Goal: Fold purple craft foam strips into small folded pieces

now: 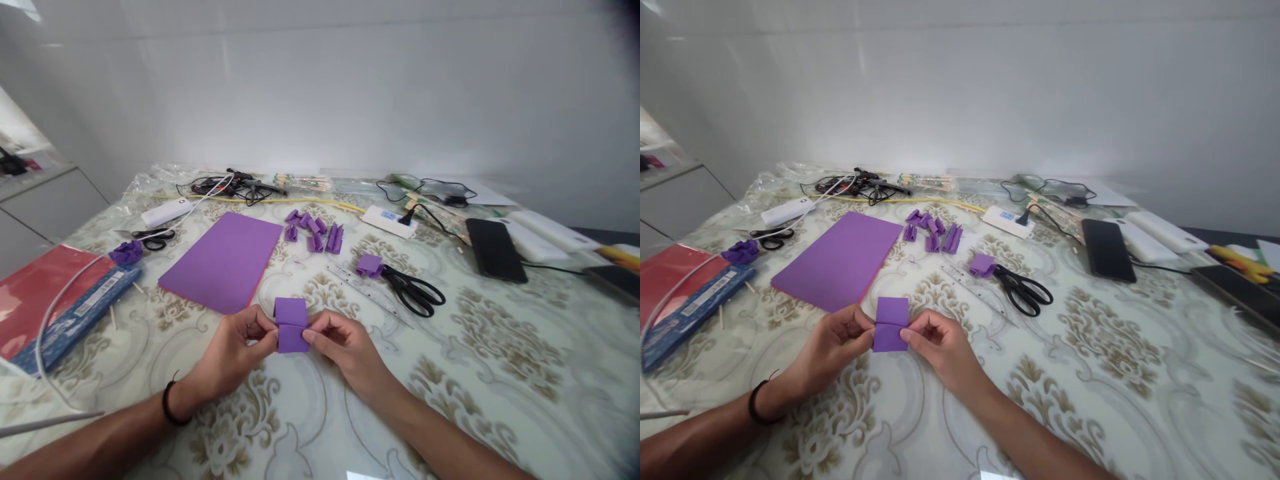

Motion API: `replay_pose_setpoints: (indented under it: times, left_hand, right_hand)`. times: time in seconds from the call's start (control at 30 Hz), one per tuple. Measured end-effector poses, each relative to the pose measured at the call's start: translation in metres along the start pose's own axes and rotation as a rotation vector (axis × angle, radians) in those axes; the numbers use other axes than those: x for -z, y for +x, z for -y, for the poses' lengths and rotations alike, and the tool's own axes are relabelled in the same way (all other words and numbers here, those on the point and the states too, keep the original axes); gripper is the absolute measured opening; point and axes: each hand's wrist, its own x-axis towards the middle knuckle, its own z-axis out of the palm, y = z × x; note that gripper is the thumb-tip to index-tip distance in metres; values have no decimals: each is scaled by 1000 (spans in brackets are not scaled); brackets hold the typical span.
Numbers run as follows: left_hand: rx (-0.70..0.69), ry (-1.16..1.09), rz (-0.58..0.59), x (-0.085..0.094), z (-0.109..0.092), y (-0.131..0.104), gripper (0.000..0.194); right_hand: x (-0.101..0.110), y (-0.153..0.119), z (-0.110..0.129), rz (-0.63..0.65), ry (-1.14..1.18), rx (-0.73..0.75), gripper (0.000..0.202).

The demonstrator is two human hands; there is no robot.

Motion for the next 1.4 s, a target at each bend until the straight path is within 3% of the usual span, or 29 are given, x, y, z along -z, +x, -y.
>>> replay_pose_setpoints:
  times: [0.17,0.37,0.5,0.77,0.93,1.4]
  left_hand:
    - [-34,17,-8,0,3,2,23]
    - [-18,-35,42,1,-5,1,13]
    - [49,-25,53,1,-4,4,23]
    - [83,264,128,2,-7,6,38]
    - [68,174,155,1,-4,5,35]
    - [70,257,107,2,-1,5,37]
  right_hand:
    - [1,0,-1,14,20,24,34]
    - [-1,0,1,-7,-10,31,32]
    - [-3,-1,1,1,-25,50,29]
    - [-3,-1,-1,30,-48,62,23]
    - [-5,-3,3,29,-84,43,23]
    - [-7,-5,6,0,-155,-17,27]
